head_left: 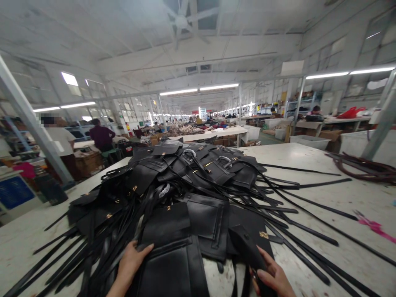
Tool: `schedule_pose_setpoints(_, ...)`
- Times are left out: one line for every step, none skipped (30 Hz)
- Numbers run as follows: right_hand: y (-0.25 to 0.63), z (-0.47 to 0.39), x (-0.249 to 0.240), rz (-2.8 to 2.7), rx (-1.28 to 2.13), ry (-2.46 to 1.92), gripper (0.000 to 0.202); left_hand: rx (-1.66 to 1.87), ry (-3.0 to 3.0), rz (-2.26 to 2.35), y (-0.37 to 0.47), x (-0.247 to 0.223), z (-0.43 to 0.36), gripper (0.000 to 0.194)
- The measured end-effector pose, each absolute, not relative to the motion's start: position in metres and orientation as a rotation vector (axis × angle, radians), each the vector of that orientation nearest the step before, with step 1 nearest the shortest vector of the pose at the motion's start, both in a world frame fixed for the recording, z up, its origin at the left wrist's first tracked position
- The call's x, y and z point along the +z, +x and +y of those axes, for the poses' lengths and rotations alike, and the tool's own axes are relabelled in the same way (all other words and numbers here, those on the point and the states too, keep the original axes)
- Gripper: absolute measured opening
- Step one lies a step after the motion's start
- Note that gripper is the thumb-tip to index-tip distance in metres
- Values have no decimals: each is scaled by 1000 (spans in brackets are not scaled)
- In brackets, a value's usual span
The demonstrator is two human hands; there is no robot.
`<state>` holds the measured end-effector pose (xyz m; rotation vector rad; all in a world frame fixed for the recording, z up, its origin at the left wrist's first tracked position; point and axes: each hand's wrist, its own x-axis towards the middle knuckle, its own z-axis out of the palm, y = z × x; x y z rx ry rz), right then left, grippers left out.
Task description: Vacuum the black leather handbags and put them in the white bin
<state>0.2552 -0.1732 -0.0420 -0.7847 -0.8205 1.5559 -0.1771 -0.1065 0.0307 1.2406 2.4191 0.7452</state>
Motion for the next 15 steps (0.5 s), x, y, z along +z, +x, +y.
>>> schedule_pose_setpoints(255,-173,-42,-804,1539,-770,85,853,1165,2366,-174,34,-109,85)
schedule_pose_setpoints(254,-173,-43,-794,1530,-755,83,950,1104,2332,-170,37,-111,83)
schedule_pose_setpoints(254,-173,-43,-785,1521,-743,80,1021,1082,2311,-166,41,-115,79)
schedule_pose_setpoints(253,-173,-43,-778,1515,-738,79,1050,1108,2292,-163,46,-119,73)
schedule_pose_setpoints(253,-173,-43,-775,1511,-738,78,1044,1172,2278,-160,50,-124,68)
schedule_pose_setpoints(252,-173,-43,-777,1510,-742,79,1016,1255,2276,-156,54,-130,62)
schedule_pose_setpoints(252,-173,-42,-781,1513,-746,79,981,1347,2279,-154,57,-136,56)
schedule_pose_setpoints(252,-173,-41,-786,1518,-750,80,950,1429,2284,-151,61,-142,48)
schedule_pose_setpoints(251,-174,-40,-789,1526,-757,81,930,1506,2283,-148,63,-148,40)
schedule_pose_setpoints(251,-174,-39,-790,1532,-766,81,919,1584,2272,-145,65,-153,31)
schedule_pose_setpoints(251,-175,-38,-788,1533,-772,81,917,1660,2244,-141,67,-158,25)
schedule_pose_setpoints(251,-175,-37,-783,1531,-776,81,922,1710,2195,-137,67,-162,22)
schedule_pose_setpoints(250,-175,-37,-779,1526,-777,80,937,1715,2137,-132,67,-166,22)
schedule_pose_setpoints(250,-175,-38,-777,1519,-771,79,970,1666,2076,-126,65,-168,24)
schedule_pose_setpoints(250,-175,-39,-778,1514,-760,78,1011,1570,2012,-120,62,-170,27)
